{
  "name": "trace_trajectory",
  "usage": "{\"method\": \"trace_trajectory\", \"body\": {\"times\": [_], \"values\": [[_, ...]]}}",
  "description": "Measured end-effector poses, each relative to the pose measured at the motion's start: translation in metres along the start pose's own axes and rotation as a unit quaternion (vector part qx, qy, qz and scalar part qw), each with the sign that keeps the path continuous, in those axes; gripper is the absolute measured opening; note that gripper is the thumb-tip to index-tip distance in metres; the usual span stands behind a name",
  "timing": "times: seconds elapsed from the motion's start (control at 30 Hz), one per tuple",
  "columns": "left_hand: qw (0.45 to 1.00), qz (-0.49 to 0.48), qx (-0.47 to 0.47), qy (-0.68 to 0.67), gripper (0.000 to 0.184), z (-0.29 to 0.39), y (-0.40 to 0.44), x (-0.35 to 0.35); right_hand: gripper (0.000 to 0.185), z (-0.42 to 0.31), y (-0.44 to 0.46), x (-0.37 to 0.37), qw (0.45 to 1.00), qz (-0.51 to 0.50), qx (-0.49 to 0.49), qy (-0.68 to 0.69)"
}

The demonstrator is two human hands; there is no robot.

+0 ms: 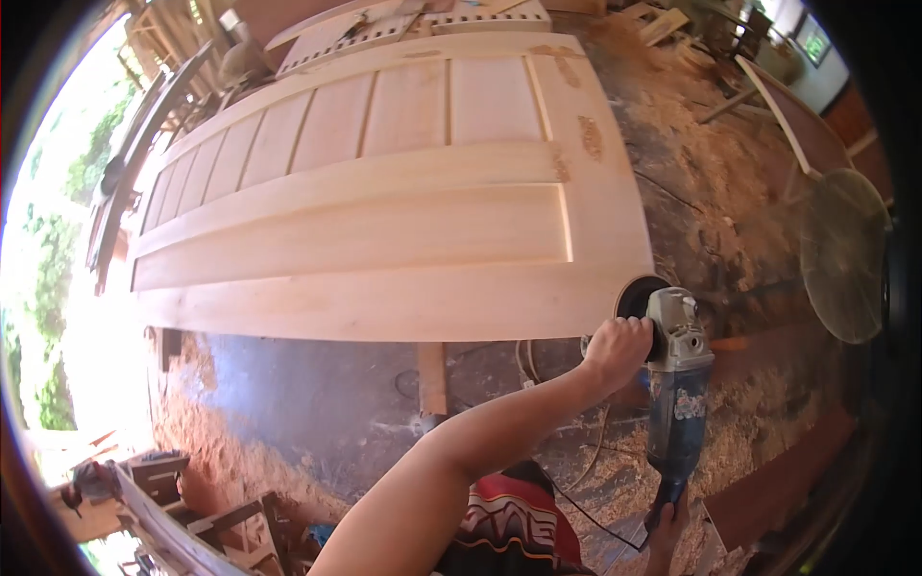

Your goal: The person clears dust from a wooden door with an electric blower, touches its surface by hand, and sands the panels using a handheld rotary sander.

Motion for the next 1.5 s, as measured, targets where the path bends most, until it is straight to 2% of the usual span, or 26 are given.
{"method": "trace_trajectory", "body": {"times": [0.07, 0.27, 0.33, 0.4, 0.53, 0.6, 0.73, 0.9, 1.17, 1.27, 1.3, 1.4, 1.5], "values": [[0.998, -0.057, -0.035, 0.0, 0.01, -0.018, -0.013, -0.015, 0.087, -0.003, -0.007, 0.016, 0.999, -0.011, -0.022, -0.022], [0.98, -0.066, -0.187, 0.009, 0.012, -0.145, -0.122, -0.11, 0.086, -0.03, -0.062, 0.108, 0.984, -0.126, -0.103, -0.078], [0.968, -0.043, -0.247, 0.024, 0.013, -0.194, -0.171, -0.152, 0.075, -0.065, -0.078, 0.154, 0.958, -0.166, -0.223, -0.075], [0.95, -0.044, -0.305, 0.046, 0.013, -0.246, -0.222, -0.186, 0.067, -0.13, -0.117, 0.213, 0.951, -0.269, -0.131, -0.075], [0.904, -0.064, -0.407, 0.118, 0.015, -0.34, -0.315, -0.26, 0.059, -0.189, -0.172, 0.314, 0.902, -0.323, -0.279, -0.06], [0.894, -0.037, -0.42, 0.15, 0.017, -0.383, -0.352, -0.296, 0.057, -0.216, -0.201, 0.362, 0.89, -0.367, -0.265, -0.057], [0.877, 0.001, -0.443, 0.183, 0.016, -0.446, -0.41, -0.345, 0.057, -0.271, -0.241, 0.437, 0.849, -0.392, -0.355, -0.005], [0.867, -0.001, -0.458, 0.197, 0.017, -0.442, -0.411, -0.354, 0.057, -0.276, -0.238, 0.445, 0.843, -0.409, -0.349, -0.019], [0.877, -0.01, -0.455, 0.154, 0.017, -0.341, -0.349, -0.274, 0.057, -0.229, -0.157, 0.332, 0.871, -0.363, -0.325, -0.069], [0.886, -0.025, -0.443, 0.137, 0.015, -0.301, -0.313, -0.248, 0.057, -0.207, -0.123, 0.29, 0.891, -0.368, -0.251, -0.092], [0.889, -0.027, -0.437, 0.131, 0.014, -0.29, -0.302, -0.239, 0.056, -0.197, -0.111, 0.276, 0.889, -0.35, -0.281, -0.091], [0.901, -0.033, -0.416, 0.117, 0.012, -0.259, -0.27, -0.212, 0.057, -0.185, -0.084, 0.242, 0.899, -0.337, -0.263, -0.095], [0.911, -0.047, -0.395, 0.108, 0.01, -0.228, -0.234, -0.186, 0.058, -0.175, -0.056, 0.211, 0.905, -0.303, -0.288, -0.077]]}}
Point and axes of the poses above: each hand's wrist, its own y-axis towards the middle knuckle, its own x-axis out of the palm, z = x × y, the point moved 7 cm from there along y, towards the middle knuckle, and after that the axes turned 15 degrees about z, right-handed, at the moved point
